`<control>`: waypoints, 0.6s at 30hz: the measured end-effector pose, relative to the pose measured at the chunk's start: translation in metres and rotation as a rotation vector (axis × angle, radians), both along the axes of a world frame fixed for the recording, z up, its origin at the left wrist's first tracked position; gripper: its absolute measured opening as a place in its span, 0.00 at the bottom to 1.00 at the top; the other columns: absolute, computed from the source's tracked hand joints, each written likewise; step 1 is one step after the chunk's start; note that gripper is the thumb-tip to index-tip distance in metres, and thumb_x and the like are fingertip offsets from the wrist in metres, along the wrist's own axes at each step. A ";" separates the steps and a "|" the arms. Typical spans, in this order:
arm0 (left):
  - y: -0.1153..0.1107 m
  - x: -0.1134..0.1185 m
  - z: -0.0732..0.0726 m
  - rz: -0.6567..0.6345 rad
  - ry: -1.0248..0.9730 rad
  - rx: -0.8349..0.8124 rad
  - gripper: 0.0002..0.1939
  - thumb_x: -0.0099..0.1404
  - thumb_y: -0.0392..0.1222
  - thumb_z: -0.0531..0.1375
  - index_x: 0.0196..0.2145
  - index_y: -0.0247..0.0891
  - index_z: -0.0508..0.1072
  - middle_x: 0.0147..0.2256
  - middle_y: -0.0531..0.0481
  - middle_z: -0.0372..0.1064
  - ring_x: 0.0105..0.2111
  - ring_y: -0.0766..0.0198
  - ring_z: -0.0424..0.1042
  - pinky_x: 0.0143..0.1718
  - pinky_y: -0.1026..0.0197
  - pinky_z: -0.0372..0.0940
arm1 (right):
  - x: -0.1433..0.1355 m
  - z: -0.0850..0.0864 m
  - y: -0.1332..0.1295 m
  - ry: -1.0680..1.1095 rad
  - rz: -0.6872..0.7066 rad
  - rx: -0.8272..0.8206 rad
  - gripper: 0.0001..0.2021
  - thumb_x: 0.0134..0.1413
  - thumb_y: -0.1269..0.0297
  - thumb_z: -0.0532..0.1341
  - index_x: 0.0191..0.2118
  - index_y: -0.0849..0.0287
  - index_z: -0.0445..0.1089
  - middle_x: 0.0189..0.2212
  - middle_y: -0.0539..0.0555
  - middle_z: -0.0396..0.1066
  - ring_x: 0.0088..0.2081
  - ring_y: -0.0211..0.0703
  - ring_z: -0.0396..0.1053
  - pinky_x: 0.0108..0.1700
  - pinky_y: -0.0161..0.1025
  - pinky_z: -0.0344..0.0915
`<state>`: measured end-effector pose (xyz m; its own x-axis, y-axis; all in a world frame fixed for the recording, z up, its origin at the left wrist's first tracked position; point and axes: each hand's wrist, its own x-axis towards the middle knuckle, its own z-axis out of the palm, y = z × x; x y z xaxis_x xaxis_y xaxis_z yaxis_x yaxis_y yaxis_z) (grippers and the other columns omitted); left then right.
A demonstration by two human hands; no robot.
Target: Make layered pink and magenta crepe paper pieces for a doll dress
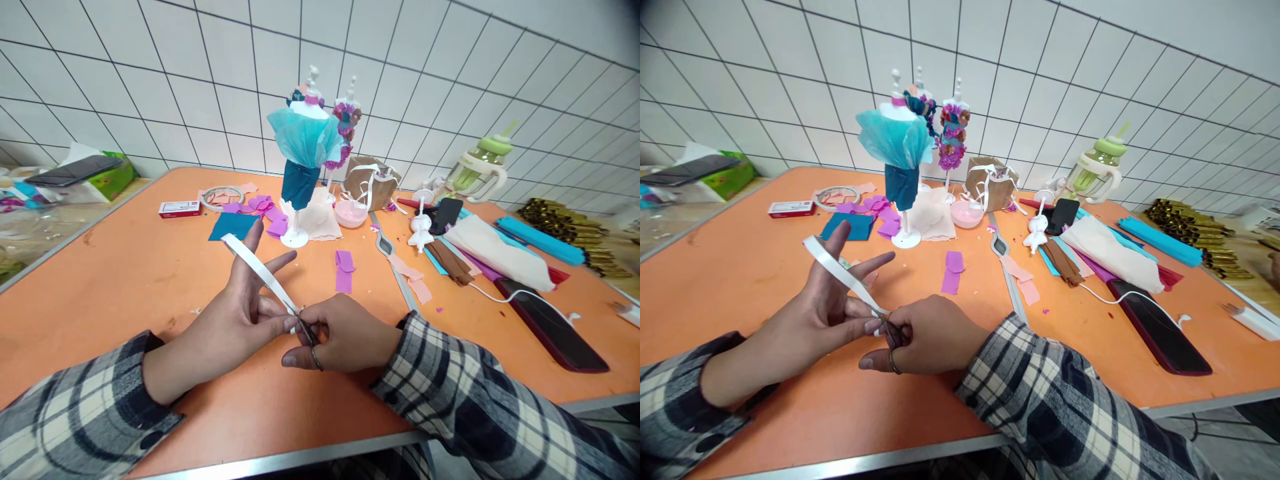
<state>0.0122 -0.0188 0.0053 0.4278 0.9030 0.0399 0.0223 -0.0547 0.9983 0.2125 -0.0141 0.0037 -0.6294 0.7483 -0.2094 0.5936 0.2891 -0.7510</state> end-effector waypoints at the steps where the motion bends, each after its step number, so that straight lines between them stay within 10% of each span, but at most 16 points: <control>1: 0.000 0.000 0.000 0.000 0.001 0.001 0.66 0.63 0.37 0.68 0.65 0.73 0.15 0.73 0.34 0.37 0.31 0.68 0.81 0.35 0.63 0.77 | 0.000 0.000 0.000 0.010 -0.006 -0.003 0.20 0.50 0.51 0.69 0.24 0.58 0.62 0.19 0.42 0.57 0.23 0.31 0.55 0.27 0.35 0.49; 18: 0.001 0.002 0.000 0.018 0.042 0.022 0.68 0.61 0.37 0.68 0.65 0.71 0.12 0.73 0.31 0.39 0.29 0.64 0.81 0.31 0.59 0.77 | -0.001 -0.006 0.000 0.052 -0.022 -0.049 0.21 0.49 0.47 0.70 0.25 0.58 0.63 0.20 0.42 0.57 0.24 0.32 0.54 0.27 0.35 0.49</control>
